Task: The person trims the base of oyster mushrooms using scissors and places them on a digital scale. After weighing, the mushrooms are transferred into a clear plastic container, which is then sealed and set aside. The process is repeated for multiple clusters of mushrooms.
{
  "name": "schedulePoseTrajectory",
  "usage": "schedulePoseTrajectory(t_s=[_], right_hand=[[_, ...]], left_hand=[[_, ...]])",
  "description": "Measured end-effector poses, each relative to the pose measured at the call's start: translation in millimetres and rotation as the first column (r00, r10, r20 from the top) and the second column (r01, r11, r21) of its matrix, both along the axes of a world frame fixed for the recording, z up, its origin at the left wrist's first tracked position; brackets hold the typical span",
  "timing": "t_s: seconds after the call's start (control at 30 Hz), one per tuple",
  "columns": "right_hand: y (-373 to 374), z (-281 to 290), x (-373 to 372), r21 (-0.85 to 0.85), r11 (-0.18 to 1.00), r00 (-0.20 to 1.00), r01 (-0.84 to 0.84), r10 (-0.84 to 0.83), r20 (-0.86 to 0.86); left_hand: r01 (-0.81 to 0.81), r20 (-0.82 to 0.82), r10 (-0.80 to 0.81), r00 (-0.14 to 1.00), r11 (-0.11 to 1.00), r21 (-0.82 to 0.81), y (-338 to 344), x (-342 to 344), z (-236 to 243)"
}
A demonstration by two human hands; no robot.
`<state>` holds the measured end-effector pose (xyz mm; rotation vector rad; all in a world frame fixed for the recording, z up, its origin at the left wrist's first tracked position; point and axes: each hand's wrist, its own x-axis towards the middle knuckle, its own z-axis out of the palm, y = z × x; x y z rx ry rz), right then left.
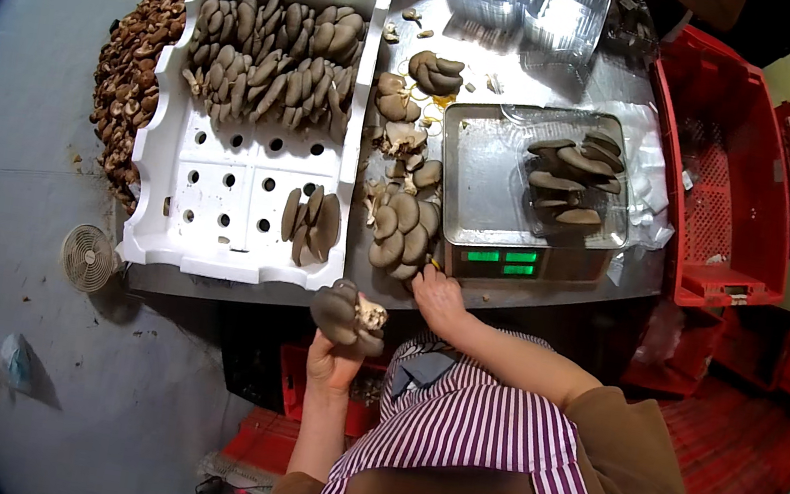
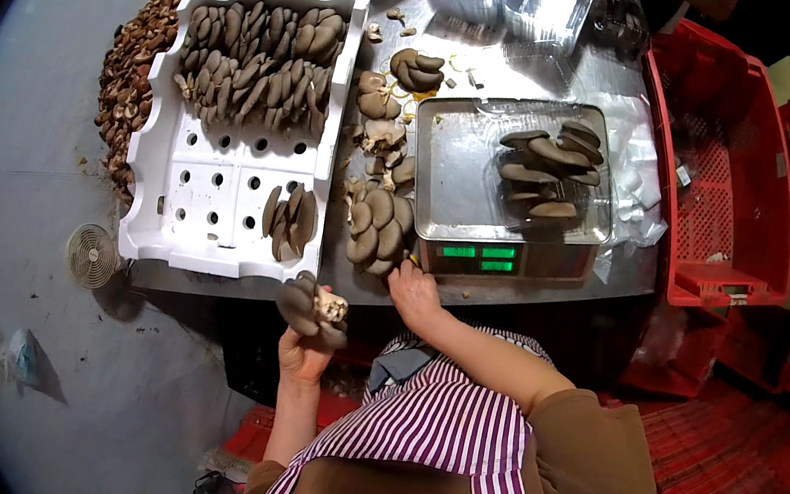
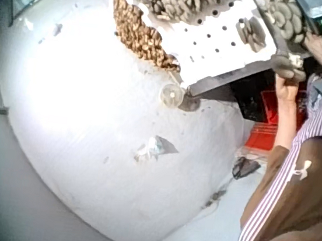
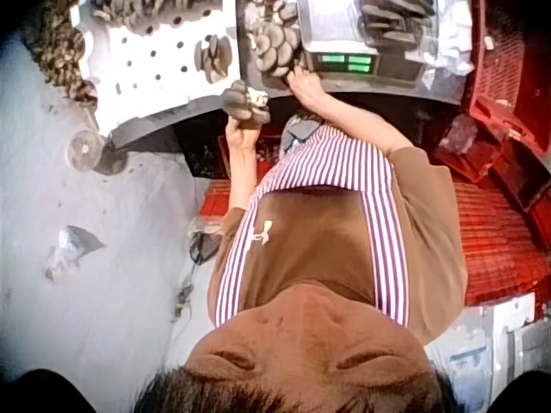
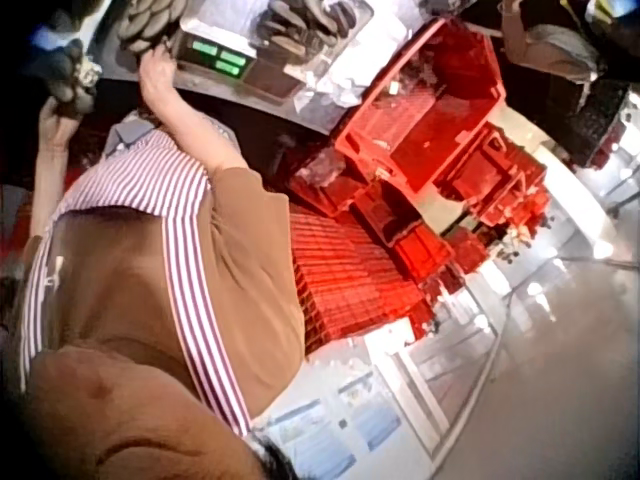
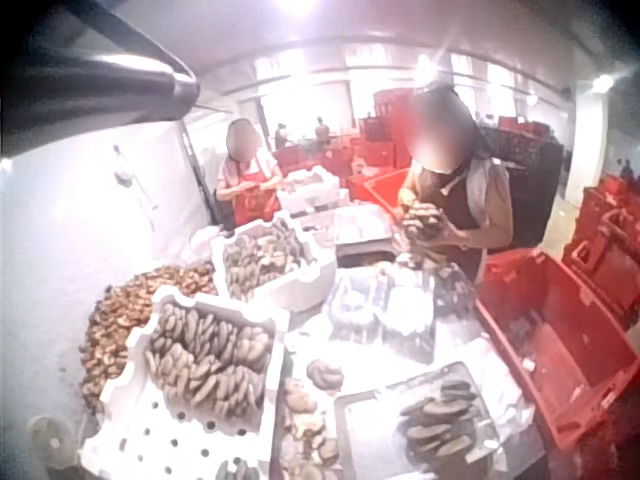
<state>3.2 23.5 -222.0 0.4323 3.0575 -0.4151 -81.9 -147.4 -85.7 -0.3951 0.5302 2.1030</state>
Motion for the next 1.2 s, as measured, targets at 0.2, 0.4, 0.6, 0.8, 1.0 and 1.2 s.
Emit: schedulePoseTrajectory(t_s=[0.2,0.4,0.6,0.8,1.0,1.2], right_hand=[[-6.3,-2.3,22.7,-0.030,0.996,0.996,0.083,-0.083,-0.030],[4.1,6.4,49.9,-0.139,0.983,0.992,0.122,-0.122,0.006],[32.9,29.2,74.2,-0.540,0.800,0.961,0.263,-0.165,0.223],[54.6,-9.4,87.0,-0.935,0.200,0.950,0.292,0.052,0.308],[60.3,52.9,111.2,-0.766,-0.503,0.916,0.401,0.227,0.330],[55.4,103.6,130.1,-0.986,-0.166,0.997,0.006,-0.078,0.019]], left_hand=[[-0.094,0.095,0.090,0.991,0.995,0.037,-6.6,39.2,-36.2],[-0.163,0.182,0.157,0.971,0.986,0.017,17.6,61.8,-19.2],[-0.169,0.094,0.179,0.979,0.980,-0.109,21.1,74.9,-19.6],[-0.172,0.102,0.175,0.979,0.984,-0.039,17.3,82.0,-19.8],[-0.060,-0.043,0.078,0.996,0.946,0.320,10.3,79.2,-26.3],[-0.144,0.168,0.100,0.981,0.950,0.276,28.0,79.2,-15.0]])
